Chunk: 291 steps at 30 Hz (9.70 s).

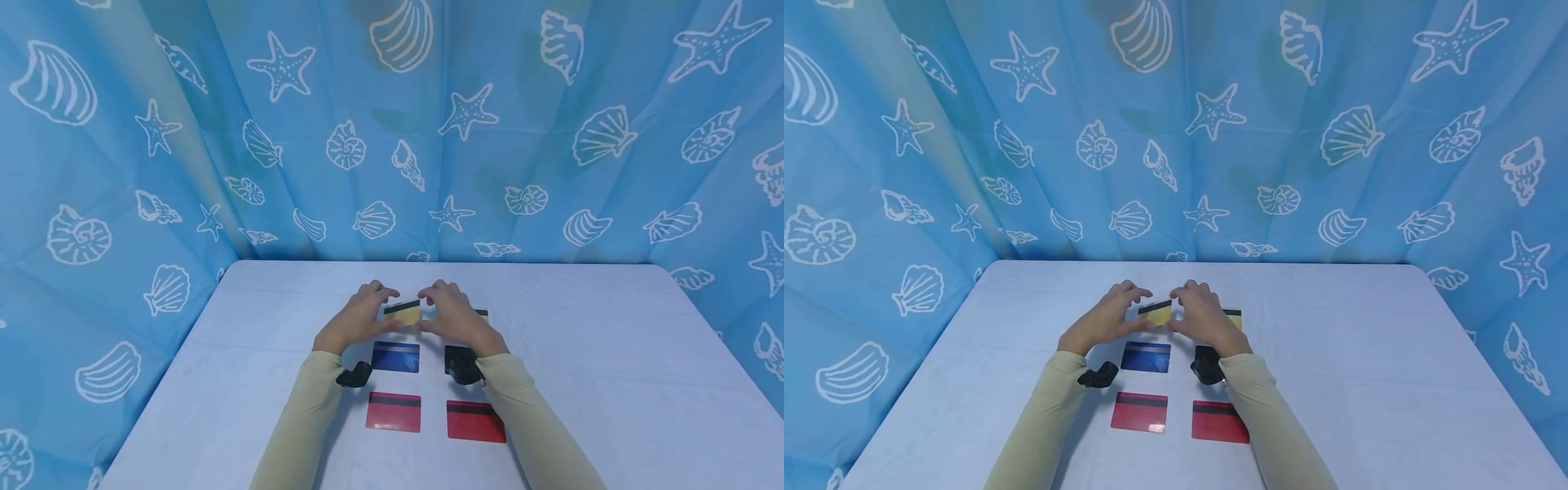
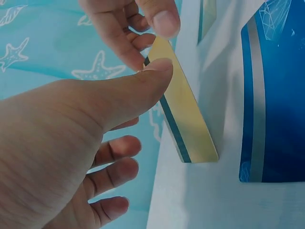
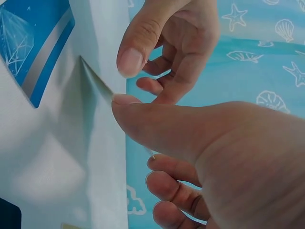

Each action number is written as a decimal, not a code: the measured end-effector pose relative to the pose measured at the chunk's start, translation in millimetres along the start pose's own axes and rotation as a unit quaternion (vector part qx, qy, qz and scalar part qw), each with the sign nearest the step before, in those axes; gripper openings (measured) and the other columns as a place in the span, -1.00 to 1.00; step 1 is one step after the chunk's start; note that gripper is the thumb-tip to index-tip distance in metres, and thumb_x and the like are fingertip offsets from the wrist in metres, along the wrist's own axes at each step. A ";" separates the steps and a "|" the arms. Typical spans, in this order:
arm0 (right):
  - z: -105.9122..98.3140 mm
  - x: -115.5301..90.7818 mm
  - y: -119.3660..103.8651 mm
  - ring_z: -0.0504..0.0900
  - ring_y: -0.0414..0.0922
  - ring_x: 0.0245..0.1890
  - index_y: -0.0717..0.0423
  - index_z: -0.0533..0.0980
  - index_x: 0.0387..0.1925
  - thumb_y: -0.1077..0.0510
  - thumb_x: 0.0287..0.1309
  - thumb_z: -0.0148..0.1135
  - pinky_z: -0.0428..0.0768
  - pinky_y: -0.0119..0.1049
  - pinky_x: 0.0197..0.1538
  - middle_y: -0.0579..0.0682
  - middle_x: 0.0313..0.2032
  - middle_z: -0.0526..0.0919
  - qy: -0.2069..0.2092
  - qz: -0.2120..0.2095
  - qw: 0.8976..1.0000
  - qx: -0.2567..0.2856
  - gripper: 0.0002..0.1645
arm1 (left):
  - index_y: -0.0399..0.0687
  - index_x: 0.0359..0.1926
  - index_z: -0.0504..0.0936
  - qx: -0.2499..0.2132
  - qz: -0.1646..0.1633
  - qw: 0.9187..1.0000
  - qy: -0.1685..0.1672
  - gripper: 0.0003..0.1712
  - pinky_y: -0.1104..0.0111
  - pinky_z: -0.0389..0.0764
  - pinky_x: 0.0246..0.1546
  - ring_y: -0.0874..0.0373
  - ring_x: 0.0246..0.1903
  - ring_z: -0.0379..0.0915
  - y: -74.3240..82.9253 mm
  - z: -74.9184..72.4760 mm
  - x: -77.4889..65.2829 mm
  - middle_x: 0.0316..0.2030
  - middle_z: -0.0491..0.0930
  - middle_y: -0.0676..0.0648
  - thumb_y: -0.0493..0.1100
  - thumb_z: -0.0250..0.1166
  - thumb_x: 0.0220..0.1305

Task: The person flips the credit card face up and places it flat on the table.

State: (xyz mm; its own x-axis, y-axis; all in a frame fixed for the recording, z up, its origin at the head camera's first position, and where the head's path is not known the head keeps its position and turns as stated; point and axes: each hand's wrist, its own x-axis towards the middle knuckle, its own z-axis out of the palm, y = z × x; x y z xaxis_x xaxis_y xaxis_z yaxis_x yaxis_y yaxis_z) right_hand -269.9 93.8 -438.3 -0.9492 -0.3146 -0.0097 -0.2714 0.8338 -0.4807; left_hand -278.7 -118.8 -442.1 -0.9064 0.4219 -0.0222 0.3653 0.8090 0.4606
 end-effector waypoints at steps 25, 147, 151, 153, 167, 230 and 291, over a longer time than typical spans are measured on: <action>-4.5 -4.9 -14.0 0.46 0.03 0.08 0.08 0.57 0.26 -0.02 0.13 0.55 0.54 0.06 0.20 0.07 0.02 0.61 0.013 -0.015 1.000 -0.012 -0.32 | 0.03 0.40 0.49 -0.006 0.020 1.000 -0.018 -0.25 -0.01 0.58 0.28 -0.02 0.22 0.40 10.5 2.3 1.3 0.22 0.48 -0.13 0.16 0.45 0.28; 9.6 3.4 12.1 0.48 0.03 0.06 0.06 0.51 0.31 -0.10 0.13 0.55 0.66 0.02 0.13 0.10 0.02 0.59 -0.024 0.013 0.999 0.030 -0.23 | 0.10 0.44 0.39 -0.057 0.018 0.998 0.029 -0.19 0.29 0.62 -0.13 0.06 -0.02 0.45 4.9 -25.9 -8.1 0.10 0.55 -0.14 0.11 0.48 0.24; 8.3 3.2 12.7 0.47 0.03 0.06 0.07 0.50 0.31 -0.10 0.13 0.54 0.66 0.03 0.13 0.10 0.02 0.58 -0.025 0.015 0.999 0.033 -0.23 | 0.08 0.44 0.39 -0.059 0.012 0.998 0.028 -0.20 0.28 0.62 -0.15 -0.02 0.00 0.46 2.3 -26.0 -7.6 0.10 0.54 -0.17 0.08 0.48 0.23; 8.1 3.5 13.4 0.46 0.03 0.06 0.07 0.50 0.31 -0.10 0.14 0.54 0.65 0.02 0.14 0.09 0.03 0.58 -0.025 0.017 0.999 0.033 -0.24 | 0.06 0.43 0.40 -0.060 0.011 0.998 0.028 -0.20 0.28 0.62 -0.15 -0.04 0.01 0.47 1.3 -26.2 -7.6 0.08 0.54 -0.16 0.07 0.48 0.23; 6.5 3.9 15.7 0.48 0.02 0.07 0.06 0.49 0.34 -0.09 0.12 0.55 0.65 0.01 0.22 0.09 0.04 0.58 -0.020 0.027 0.999 0.035 -0.20 | 0.06 0.40 0.45 -0.051 -0.009 0.998 0.028 -0.24 0.26 0.64 -0.13 0.05 -0.06 0.46 -6.4 -24.6 -6.4 0.02 0.54 -0.07 0.06 0.49 0.23; 21.7 1.7 16.8 0.47 -0.06 -0.06 -0.03 0.51 0.37 -0.13 0.11 0.55 0.60 -0.08 0.07 -0.01 -0.10 0.57 -0.030 0.053 0.998 0.000 -0.18 | 0.07 0.38 0.51 -0.006 -0.106 0.993 -0.055 -0.25 0.03 0.62 0.23 0.02 0.07 0.52 -25.8 4.3 1.6 0.16 0.58 -0.11 0.13 0.51 0.21; 21.1 1.4 15.4 0.48 -0.05 -0.04 -0.07 0.50 0.38 -0.14 0.10 0.55 0.64 0.04 0.16 0.01 -0.03 0.59 -0.027 0.053 0.998 -0.014 -0.18 | 0.14 0.37 0.52 0.003 -0.098 0.994 -0.054 -0.28 0.11 0.64 0.16 0.07 -0.04 0.51 -27.6 2.6 -0.7 0.06 0.59 -0.05 0.15 0.49 0.23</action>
State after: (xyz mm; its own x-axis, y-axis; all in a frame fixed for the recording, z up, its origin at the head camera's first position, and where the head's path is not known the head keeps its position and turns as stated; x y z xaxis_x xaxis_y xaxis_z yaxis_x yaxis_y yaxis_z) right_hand -272.1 96.6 -464.2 -0.9630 -0.2476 -0.1068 -0.1753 0.8760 -0.4494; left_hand -287.6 -140.3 -457.1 -0.9320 0.2981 -0.2063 0.1863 0.8820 0.4328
